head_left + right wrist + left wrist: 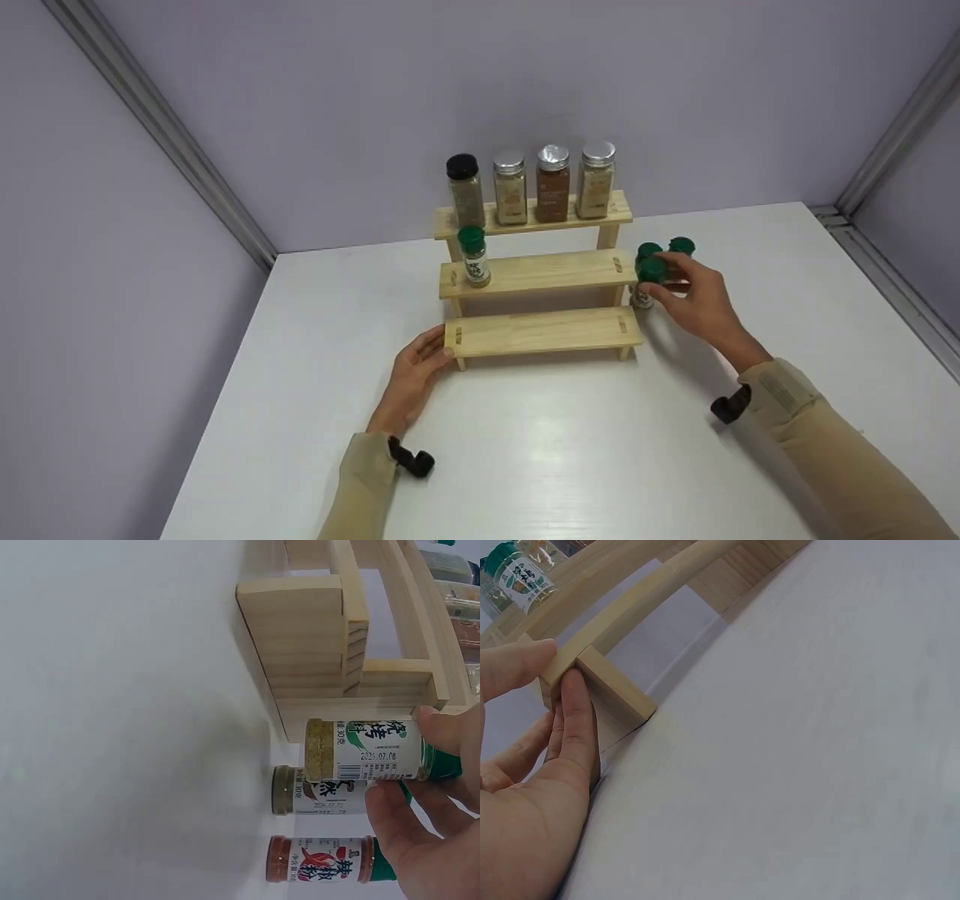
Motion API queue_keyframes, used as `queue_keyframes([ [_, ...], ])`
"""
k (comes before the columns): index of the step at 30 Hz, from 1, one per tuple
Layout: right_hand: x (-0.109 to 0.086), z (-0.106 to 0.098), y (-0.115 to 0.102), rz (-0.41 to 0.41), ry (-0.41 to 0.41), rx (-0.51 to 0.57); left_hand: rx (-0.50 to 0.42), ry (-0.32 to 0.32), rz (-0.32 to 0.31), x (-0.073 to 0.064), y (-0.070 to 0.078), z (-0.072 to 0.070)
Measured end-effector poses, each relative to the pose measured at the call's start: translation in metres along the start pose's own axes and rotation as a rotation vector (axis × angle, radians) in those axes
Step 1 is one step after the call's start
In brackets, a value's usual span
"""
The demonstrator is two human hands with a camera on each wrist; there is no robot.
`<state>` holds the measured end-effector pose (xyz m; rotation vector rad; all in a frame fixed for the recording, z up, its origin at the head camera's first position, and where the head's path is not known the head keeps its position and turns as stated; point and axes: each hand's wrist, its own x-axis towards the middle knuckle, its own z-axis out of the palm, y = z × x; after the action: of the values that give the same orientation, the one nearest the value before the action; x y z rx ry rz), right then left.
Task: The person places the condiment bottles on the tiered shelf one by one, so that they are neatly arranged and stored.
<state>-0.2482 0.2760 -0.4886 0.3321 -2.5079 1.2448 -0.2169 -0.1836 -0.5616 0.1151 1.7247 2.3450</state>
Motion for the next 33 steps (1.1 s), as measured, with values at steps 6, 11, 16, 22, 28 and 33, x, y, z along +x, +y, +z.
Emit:
queue_keyframes([
  [6,0.006,-0.014,-0.014,-0.024,0.015,0.019,0.028,0.009,0.006,-0.001,0.0,-0.001],
  [11,0.015,-0.026,-0.028,-0.048,0.035,-0.015,0.015,0.008,0.007,-0.001,0.0,-0.001],
  [16,0.026,-0.036,-0.046,-0.081,0.022,-0.025,0.007,0.01,0.008,-0.001,0.0,-0.001],
  [22,0.038,-0.038,-0.069,-0.109,-0.004,0.016,0.01,0.017,0.006,0.001,0.0,-0.002],
  [28,0.047,-0.029,-0.09,-0.129,-0.034,0.056,-0.004,0.028,-0.004,0.0,0.002,0.0],
  [33,0.054,-0.017,-0.103,-0.144,-0.064,0.089,0.006,0.024,-0.007,0.0,0.002,0.003],
])
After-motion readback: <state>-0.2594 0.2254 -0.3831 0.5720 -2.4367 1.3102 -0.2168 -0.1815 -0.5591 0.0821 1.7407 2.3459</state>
